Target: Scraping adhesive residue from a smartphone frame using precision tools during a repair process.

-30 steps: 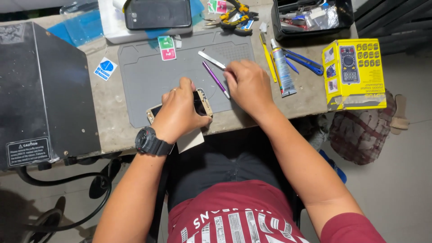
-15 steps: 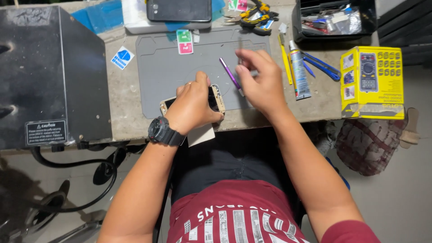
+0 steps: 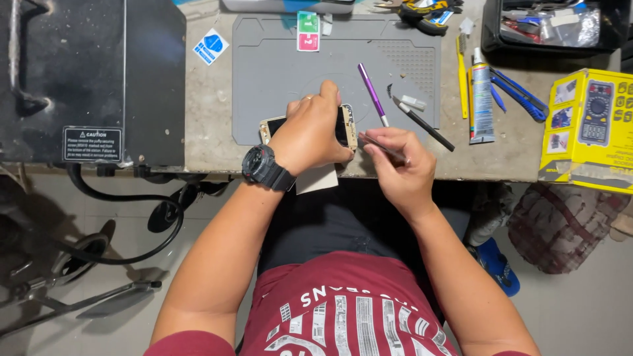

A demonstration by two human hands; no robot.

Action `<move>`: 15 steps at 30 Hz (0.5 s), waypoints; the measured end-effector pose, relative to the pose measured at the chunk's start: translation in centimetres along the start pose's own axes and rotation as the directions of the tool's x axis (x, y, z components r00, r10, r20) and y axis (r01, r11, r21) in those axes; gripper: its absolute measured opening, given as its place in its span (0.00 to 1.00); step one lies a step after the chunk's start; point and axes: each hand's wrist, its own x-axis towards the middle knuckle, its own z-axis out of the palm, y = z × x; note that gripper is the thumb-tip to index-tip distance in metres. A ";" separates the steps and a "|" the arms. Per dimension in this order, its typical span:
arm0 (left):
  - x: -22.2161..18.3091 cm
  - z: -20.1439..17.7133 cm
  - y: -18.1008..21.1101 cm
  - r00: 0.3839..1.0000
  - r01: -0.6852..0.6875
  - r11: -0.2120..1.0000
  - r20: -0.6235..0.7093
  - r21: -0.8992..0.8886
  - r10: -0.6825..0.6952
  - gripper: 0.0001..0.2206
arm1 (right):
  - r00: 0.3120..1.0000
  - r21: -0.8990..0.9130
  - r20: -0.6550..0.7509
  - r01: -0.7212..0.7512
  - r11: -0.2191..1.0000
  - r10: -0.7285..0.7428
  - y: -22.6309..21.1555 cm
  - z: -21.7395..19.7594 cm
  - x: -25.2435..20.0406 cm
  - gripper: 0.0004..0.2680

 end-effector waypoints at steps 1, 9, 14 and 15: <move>0.1 0.2 -0.2 1.000 0.007 1.000 -0.001 0.001 -0.007 0.39 | 1.000 0.005 0.005 -0.002 1.000 0.002 0.0 0.1 0.0 0.07; 0.3 0.5 -0.6 1.000 -0.015 1.000 0.008 -0.022 0.015 0.39 | 0.962 -0.193 0.015 0.269 0.944 -0.271 -0.7 0.6 0.0 0.06; 0.3 0.5 -0.6 1.000 -0.016 1.000 0.006 -0.005 0.016 0.39 | 0.954 -0.225 0.046 0.299 0.927 -0.296 -0.5 0.6 -0.1 0.06; 0.3 0.5 -0.5 1.000 -0.012 1.000 0.010 -0.005 0.012 0.39 | 0.950 -0.240 0.057 0.313 0.919 -0.309 -0.5 0.5 -0.2 0.05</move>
